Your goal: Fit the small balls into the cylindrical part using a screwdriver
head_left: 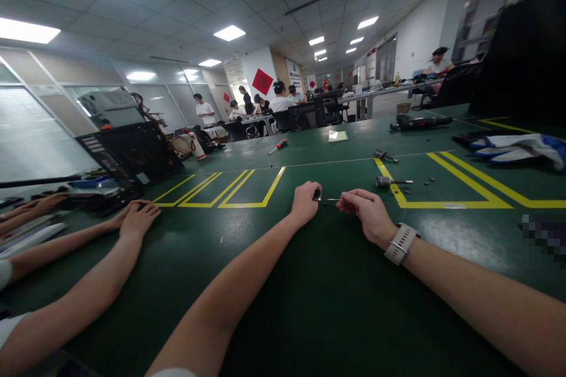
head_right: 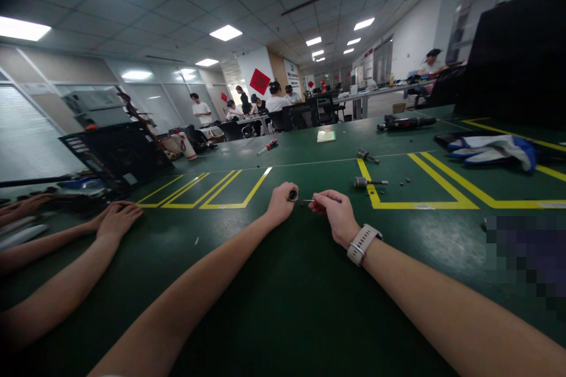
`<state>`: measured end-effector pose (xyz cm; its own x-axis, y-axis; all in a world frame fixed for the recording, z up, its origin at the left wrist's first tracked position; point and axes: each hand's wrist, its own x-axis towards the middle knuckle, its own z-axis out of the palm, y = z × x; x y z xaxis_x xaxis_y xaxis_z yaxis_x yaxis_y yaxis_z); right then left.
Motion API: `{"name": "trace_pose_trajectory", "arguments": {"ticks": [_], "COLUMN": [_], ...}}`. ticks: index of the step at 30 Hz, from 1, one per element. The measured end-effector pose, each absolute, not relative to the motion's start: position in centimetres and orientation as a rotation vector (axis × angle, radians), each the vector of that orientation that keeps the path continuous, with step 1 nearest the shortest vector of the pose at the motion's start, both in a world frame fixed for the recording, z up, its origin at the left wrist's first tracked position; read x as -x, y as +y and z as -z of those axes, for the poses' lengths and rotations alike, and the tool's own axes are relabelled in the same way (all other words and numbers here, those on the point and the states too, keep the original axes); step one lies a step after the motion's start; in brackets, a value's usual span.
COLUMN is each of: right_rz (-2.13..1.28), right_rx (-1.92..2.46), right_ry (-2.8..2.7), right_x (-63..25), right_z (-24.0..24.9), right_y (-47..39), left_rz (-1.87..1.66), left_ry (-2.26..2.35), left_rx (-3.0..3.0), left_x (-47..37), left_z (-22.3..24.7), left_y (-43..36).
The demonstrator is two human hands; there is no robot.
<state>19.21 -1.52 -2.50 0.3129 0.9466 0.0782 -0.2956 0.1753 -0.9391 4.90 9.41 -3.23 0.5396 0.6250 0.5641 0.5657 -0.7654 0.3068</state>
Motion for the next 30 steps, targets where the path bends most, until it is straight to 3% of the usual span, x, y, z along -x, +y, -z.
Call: {"name": "trace_pose_trajectory", "arguments": {"ticks": [17, 30], "right_rz": [-0.825, -0.696], "right_rx": [1.089, 1.132], "right_ry": [-0.869, -1.312], "right_x": [-19.05, -18.58], "right_z": [2.55, 2.3], "right_y": [-1.53, -2.14], "left_rz": [-0.964, -0.886], "left_ry": [1.081, 0.934], "left_rx": [-2.656, -2.786], "left_x": [-5.14, -5.29], "left_z": [3.25, 2.87], "left_y": [9.24, 8.84]}}
